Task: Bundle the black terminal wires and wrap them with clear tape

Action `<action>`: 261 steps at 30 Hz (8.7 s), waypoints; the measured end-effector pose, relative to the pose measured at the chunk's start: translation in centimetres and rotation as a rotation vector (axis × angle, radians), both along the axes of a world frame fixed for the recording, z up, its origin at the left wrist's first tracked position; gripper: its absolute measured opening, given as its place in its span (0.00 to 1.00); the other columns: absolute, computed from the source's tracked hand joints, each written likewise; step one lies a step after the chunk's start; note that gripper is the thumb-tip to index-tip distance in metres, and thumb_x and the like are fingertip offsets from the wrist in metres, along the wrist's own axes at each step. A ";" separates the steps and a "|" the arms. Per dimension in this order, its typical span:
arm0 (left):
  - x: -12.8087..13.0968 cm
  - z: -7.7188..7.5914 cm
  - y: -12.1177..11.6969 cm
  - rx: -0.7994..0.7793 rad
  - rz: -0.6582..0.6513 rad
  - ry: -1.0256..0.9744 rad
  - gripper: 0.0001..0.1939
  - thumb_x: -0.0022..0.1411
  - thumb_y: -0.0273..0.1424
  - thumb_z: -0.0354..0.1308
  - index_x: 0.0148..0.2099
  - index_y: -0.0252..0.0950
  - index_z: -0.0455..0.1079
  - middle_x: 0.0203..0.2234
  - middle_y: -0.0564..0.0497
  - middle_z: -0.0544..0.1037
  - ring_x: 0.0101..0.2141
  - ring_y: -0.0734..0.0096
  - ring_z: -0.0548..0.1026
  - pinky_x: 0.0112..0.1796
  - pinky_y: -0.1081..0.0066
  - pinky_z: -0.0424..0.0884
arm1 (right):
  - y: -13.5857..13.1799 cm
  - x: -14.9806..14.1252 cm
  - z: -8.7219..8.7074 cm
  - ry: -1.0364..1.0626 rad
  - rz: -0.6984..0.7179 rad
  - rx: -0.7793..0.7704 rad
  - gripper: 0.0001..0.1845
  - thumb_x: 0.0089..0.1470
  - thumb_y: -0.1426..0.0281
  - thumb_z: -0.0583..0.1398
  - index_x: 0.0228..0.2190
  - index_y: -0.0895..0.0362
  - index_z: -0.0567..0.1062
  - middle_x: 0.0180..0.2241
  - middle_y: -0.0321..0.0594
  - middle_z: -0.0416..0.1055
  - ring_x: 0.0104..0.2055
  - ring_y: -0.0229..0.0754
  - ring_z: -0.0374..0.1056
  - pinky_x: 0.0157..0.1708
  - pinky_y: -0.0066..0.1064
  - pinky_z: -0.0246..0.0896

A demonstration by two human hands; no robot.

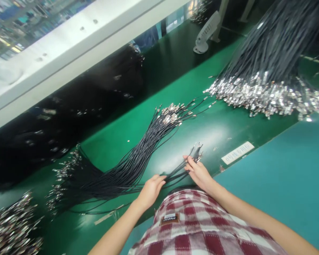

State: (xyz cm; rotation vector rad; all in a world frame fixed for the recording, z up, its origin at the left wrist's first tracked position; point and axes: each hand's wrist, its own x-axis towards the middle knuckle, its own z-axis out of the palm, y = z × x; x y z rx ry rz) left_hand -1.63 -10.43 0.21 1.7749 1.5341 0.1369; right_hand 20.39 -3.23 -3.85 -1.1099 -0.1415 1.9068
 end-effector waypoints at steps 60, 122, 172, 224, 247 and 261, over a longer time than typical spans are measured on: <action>-2.0 -4.6 11.8 0.297 0.048 0.823 0.17 0.67 0.20 0.40 0.48 0.31 0.68 0.42 0.38 0.72 0.45 0.55 0.68 0.44 0.60 0.66 | -0.1 4.3 -1.2 0.354 -0.027 -0.243 0.35 0.54 0.59 0.65 0.16 0.55 0.45 0.11 0.26 0.47 0.13 0.28 0.39 0.12 0.24 0.42; 11.8 -5.5 6.1 0.213 -0.438 0.454 0.09 0.62 0.20 0.49 0.42 0.33 0.67 0.40 0.43 0.74 0.43 0.60 0.73 0.43 0.64 0.68 | -3.5 6.5 0.0 0.383 -0.306 -0.254 0.22 0.56 0.63 0.64 0.20 0.56 0.60 0.15 0.25 0.50 0.15 0.27 0.42 0.16 0.21 0.48; 12.6 -1.3 3.5 0.108 0.093 -0.270 0.15 0.68 0.27 0.41 0.46 0.34 0.68 0.40 0.43 0.74 0.42 0.63 0.72 0.46 0.62 0.70 | -1.9 3.3 1.6 -0.003 -0.111 0.052 0.24 0.44 0.54 0.69 0.43 0.51 0.78 0.42 0.41 0.78 0.49 0.49 0.70 0.46 0.36 0.65; 5.7 -4.1 12.1 -0.104 0.345 -0.463 0.14 0.63 0.35 0.53 0.41 0.30 0.75 0.34 0.43 0.81 0.32 0.68 0.78 0.38 0.67 0.74 | -2.4 4.8 0.5 0.271 -0.170 -0.141 0.23 0.47 0.56 0.70 0.19 0.55 0.66 0.14 0.25 0.48 0.18 0.31 0.45 0.26 0.29 0.60; 1.4 -1.4 6.9 -0.441 -0.244 -0.307 0.24 0.66 0.47 0.45 0.38 0.33 0.73 0.31 0.49 0.76 0.34 0.69 0.72 0.39 0.72 0.67 | -1.5 4.5 3.4 0.300 -0.196 0.029 0.37 0.55 0.53 0.63 0.13 0.56 0.46 0.11 0.26 0.40 0.15 0.29 0.34 0.18 0.25 0.50; -3.1 -3.1 3.6 -0.093 -0.688 0.246 0.07 0.53 0.26 0.61 0.37 0.36 0.69 0.35 0.47 0.75 0.37 0.62 0.73 0.40 0.68 0.67 | -3.8 2.5 8.0 0.203 -0.179 0.134 0.34 0.55 0.53 0.63 0.13 0.56 0.51 0.12 0.25 0.41 0.15 0.30 0.34 0.21 0.25 0.50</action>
